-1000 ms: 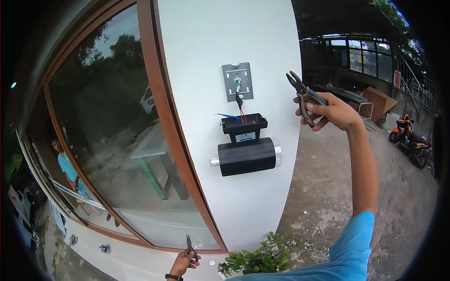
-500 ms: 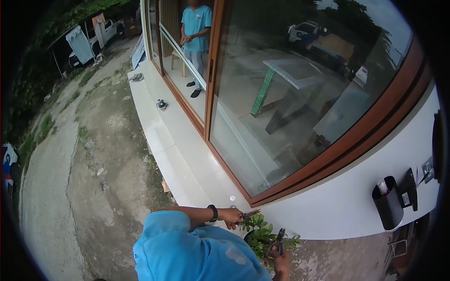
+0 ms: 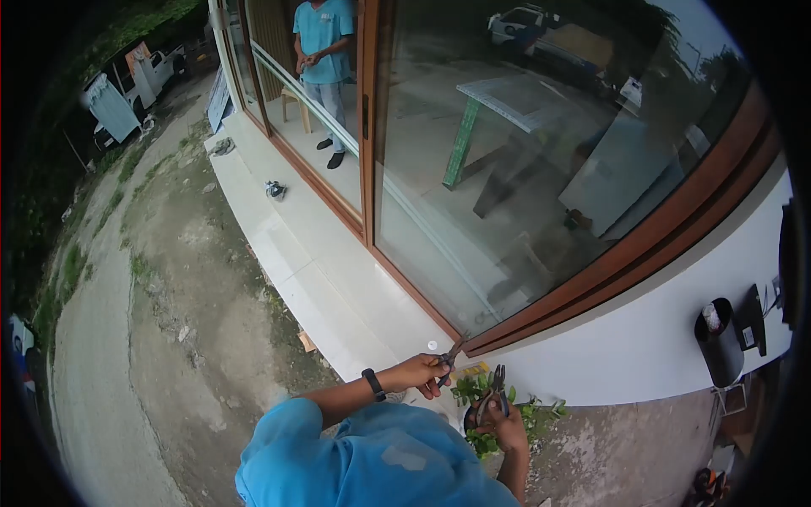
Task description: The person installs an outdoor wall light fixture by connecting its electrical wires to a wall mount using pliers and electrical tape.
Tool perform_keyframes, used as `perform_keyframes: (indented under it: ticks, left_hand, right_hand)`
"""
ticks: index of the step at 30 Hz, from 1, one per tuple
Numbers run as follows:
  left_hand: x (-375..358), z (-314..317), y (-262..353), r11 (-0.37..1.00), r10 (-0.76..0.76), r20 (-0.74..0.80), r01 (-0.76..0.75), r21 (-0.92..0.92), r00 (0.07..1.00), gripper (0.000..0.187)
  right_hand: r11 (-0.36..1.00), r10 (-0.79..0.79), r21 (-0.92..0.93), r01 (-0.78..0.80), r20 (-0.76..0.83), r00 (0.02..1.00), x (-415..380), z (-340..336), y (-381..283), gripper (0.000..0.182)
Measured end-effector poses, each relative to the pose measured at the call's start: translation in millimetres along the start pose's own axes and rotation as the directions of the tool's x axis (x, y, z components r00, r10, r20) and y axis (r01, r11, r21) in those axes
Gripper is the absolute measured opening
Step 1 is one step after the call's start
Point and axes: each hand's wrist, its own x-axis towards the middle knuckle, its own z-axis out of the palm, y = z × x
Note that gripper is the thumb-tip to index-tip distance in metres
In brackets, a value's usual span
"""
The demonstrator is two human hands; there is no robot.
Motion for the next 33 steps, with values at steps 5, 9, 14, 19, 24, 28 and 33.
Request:
perform_keyframes:
  ticks: [5,9,14,19,24,28,33]
  left_hand:
    - [-14.1,-1.0,65.7,0.996,0.09,0.219,-0.09,-0.013,0.972,0.044]
    - [4.2,22.4,118.9,0.969,0.223,0.518,-0.129,-0.213,0.826,0.047]
    - [25.4,78.1,172.8,0.965,0.249,0.673,-0.234,-0.115,0.696,0.042]
    - [40.8,137.7,188.5,0.947,0.26,0.727,-0.315,-0.063,0.635,0.04]
    - [48.1,182.4,201.9,0.922,0.243,0.721,-0.385,0.036,0.648,0.032]
    - [56.3,223.0,192.0,0.888,0.196,0.678,-0.422,0.184,0.708,0.036]
    - [50.0,262.5,184.2,0.853,0.107,0.633,-0.398,0.337,0.767,0.031]
  right_hand:
    - [0.981,-0.186,0.034,0.191,-0.117,0.976,-51.8,-15.4,-68.2,0.047]
    - [0.9,-0.419,0.001,0.437,-0.279,0.864,-103.5,-41.2,-114.4,0.057]
    - [0.789,-0.573,-0.065,0.612,-0.44,0.692,-159.0,-73.1,-128.9,0.072]
    - [0.767,-0.599,-0.182,0.616,-0.55,0.583,-213.5,-108.9,-128.7,0.075]
    - [0.729,-0.66,-0.258,0.634,-0.51,0.551,-253.7,-146.8,-136.7,0.067]
    - [0.871,-0.492,-0.104,0.481,-0.137,0.86,-242.7,-146.0,-142.8,0.055]
    - [0.921,-0.39,-0.024,0.39,-0.057,0.919,-196.3,-158.2,-135.8,0.055]
